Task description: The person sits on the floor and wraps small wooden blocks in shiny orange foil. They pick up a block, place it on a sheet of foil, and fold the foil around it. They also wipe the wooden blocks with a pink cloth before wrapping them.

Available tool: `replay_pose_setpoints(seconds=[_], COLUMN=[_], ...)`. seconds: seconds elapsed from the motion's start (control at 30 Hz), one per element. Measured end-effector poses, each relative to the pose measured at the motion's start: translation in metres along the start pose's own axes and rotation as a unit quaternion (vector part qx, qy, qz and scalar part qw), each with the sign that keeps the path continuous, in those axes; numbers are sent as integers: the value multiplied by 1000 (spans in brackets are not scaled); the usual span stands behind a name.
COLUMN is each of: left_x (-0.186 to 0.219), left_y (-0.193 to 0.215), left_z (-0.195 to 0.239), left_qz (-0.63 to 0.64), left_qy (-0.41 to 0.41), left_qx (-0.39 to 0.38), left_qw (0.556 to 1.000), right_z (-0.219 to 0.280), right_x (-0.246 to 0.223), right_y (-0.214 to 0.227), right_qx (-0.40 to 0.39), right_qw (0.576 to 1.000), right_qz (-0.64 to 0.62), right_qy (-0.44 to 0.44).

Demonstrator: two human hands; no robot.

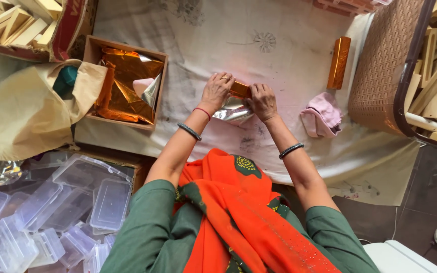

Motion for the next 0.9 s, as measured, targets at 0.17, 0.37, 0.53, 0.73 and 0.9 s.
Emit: replay_pose_setpoints(seconds=[0.17,0.37,0.53,0.73,0.9], left_x=[-24,-26,-25,-24,-38], left_y=[-62,-57,-53,-45,-61], left_z=[-10,-11,-9,-8,1], left_qz=[-85,-132,-130,-114,-21], left_qy=[11,0,9,13,84], left_qx=[-39,-14,-20,-16,-43], left_qw=[996,991,991,993,995], right_z=[1,18,23,10,5], right_x=[3,11,19,13,0], right_y=[3,3,7,13,13], right_qx=[-7,-5,-3,-9,-21], right_qw=[1000,996,989,994,1000], right_qz=[-6,-71,-121,-97,-5], right_qy=[-2,-52,-81,-52,-7])
Point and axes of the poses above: each hand's wrist, its own z-axis away from the middle knuckle, its own y-axis out of the back of the hand, x = y × z, the point moved 4 cm from there along -z, towards the middle knuckle, and after that the axes turned 13 degrees about y, right-handed, at the moved point
